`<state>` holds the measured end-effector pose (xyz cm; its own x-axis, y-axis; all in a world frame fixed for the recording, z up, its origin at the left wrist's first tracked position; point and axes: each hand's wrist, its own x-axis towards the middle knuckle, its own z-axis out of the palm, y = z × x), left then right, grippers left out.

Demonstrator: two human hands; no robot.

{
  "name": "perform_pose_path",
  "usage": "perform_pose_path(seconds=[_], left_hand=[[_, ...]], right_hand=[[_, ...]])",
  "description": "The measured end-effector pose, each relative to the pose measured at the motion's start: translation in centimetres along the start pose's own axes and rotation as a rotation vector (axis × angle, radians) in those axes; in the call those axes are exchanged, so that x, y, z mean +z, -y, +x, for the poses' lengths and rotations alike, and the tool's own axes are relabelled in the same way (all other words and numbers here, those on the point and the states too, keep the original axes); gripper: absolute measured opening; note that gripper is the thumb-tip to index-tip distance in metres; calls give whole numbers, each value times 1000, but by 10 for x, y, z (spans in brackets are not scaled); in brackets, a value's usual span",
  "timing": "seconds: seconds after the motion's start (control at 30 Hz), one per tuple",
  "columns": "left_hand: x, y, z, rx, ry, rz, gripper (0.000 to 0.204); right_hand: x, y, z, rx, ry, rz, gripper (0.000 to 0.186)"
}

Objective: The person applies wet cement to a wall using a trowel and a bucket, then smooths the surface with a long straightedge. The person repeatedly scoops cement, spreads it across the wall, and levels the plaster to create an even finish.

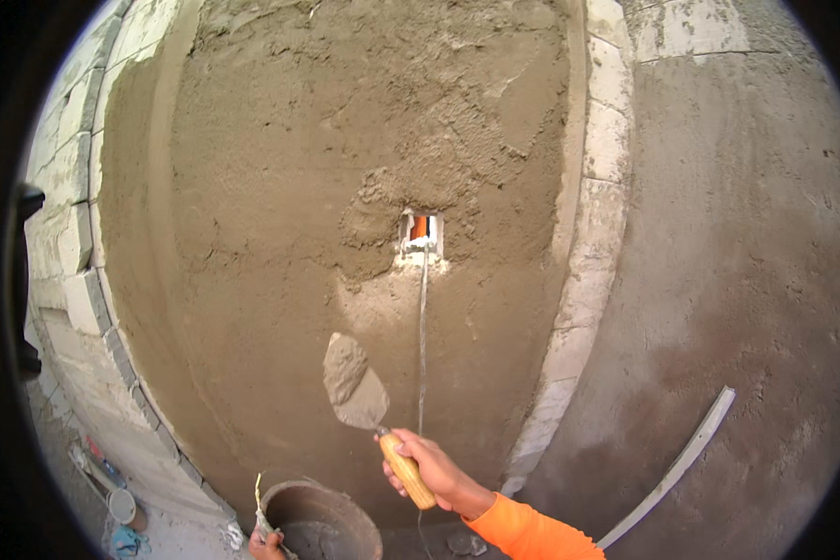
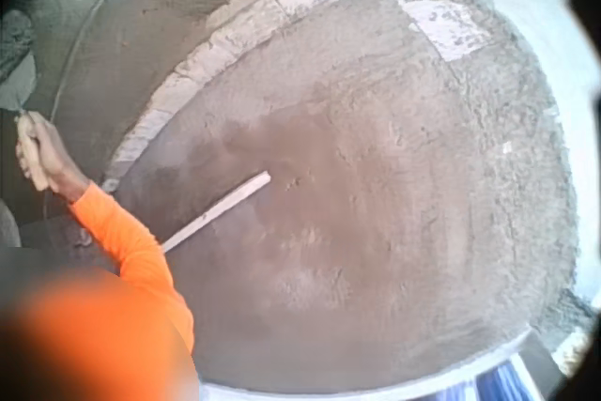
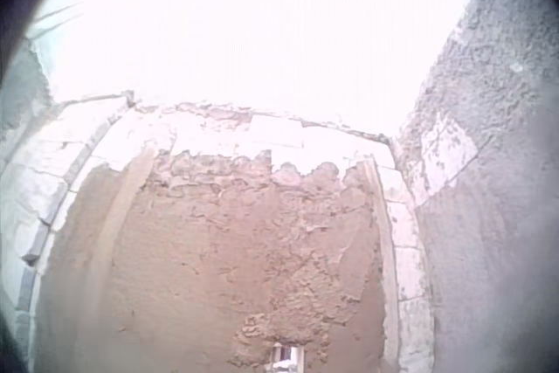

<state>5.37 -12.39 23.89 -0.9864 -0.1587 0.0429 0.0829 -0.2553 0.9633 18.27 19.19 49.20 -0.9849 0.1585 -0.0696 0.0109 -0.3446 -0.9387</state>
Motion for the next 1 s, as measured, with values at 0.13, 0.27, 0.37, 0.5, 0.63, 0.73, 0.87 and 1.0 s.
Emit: perform_pose_path(seconds=[0.13,0.27,0.37,0.5,0.63,0.73,0.87,1.0], left_hand=[[-64,37,24,148,-146,418,57],[-141,72,35,96,-341,854,51],[-183,72,22,62,-500,574,26],[-218,57,-1,30,-650,312,20],[-246,47,-5,77,-698,251,21],[-252,50,-3,85,-704,271,20],[-240,56,1,86,-683,306,20],[-213,58,5,107,-650,340,19]], right_hand=[[44,136,27,-704,-167,-48,50],[74,290,70,-1331,-528,-207,49],[77,402,103,-1768,-1239,-422,48],[70,490,132,-2025,-1668,-446,48],[78,468,156,-1256,-1449,-991,49],[90,402,170,-1052,-874,-1560,47],[84,368,150,-920,-533,-1169,45],[42,418,99,-926,-1010,-1742,49]])
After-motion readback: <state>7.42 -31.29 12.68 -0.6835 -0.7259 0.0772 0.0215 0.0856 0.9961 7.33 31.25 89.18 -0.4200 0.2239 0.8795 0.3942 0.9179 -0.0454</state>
